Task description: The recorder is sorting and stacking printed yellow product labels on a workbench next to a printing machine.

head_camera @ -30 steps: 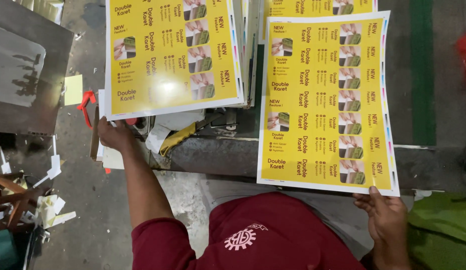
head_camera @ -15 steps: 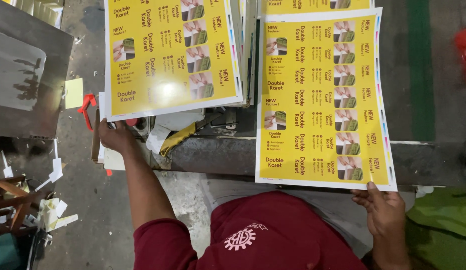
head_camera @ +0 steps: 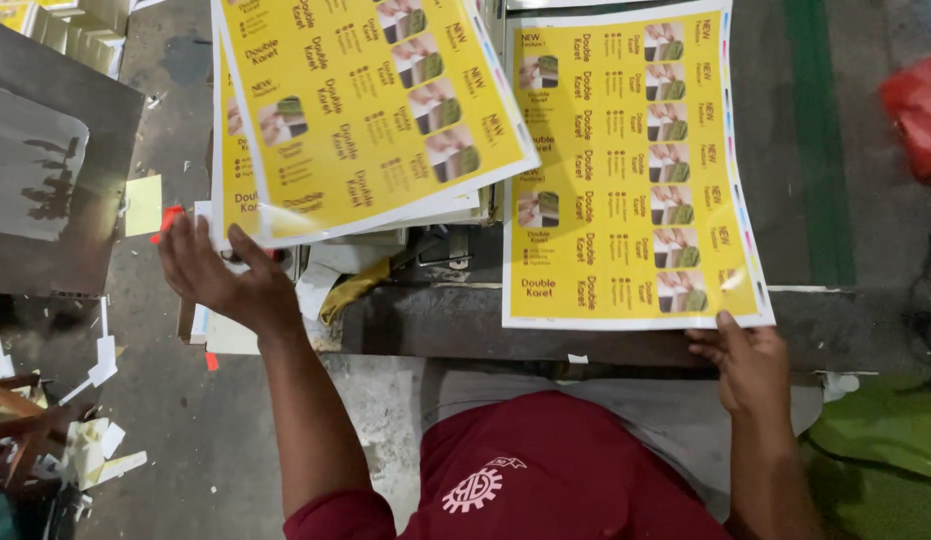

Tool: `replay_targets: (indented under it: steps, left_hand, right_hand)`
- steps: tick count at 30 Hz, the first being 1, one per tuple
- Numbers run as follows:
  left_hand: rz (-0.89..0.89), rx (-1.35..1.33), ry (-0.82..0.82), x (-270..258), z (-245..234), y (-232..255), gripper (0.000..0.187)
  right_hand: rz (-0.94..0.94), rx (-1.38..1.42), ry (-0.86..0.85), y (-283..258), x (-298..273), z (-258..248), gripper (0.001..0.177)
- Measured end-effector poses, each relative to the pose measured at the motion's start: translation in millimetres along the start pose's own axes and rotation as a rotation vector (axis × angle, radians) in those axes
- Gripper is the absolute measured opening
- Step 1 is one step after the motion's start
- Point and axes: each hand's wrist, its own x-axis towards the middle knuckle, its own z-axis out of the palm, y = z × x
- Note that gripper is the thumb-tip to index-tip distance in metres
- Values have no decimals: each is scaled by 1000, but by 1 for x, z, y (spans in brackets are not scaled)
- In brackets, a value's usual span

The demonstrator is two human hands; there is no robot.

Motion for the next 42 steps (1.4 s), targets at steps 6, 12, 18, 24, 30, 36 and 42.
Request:
replay_targets:
  steps: [6, 12, 18, 24, 30, 36, 42]
  left_hand:
    - [113, -20, -24, 22, -22, 59, 38]
    - [369, -231, -589, -14, 21, 103, 60]
    - [473, -30, -871, -38, 38, 117, 106]
    - [590, -77, -563, -42, 3, 124, 46]
    - [626, -399, -508, -60, -15, 140, 28]
    - [617, -512, -545, -83, -37, 197, 21]
    - [577, -568, -644, -80, -51, 219, 38]
  right_hand:
    - [-63, 79, -104, -9, 52, 19, 30]
    - [-24, 70, -124, -20, 74, 28, 34]
    - [7, 25, -108, -12, 38, 21, 62]
    - [-22, -8, -187, -14, -2, 52, 52]
    - [10, -53, -413, -9, -20, 107, 52]
    - [-51, 129, -528, 7, -21, 127, 56]
    - [-33, 222, -257, -18, -35, 109, 29]
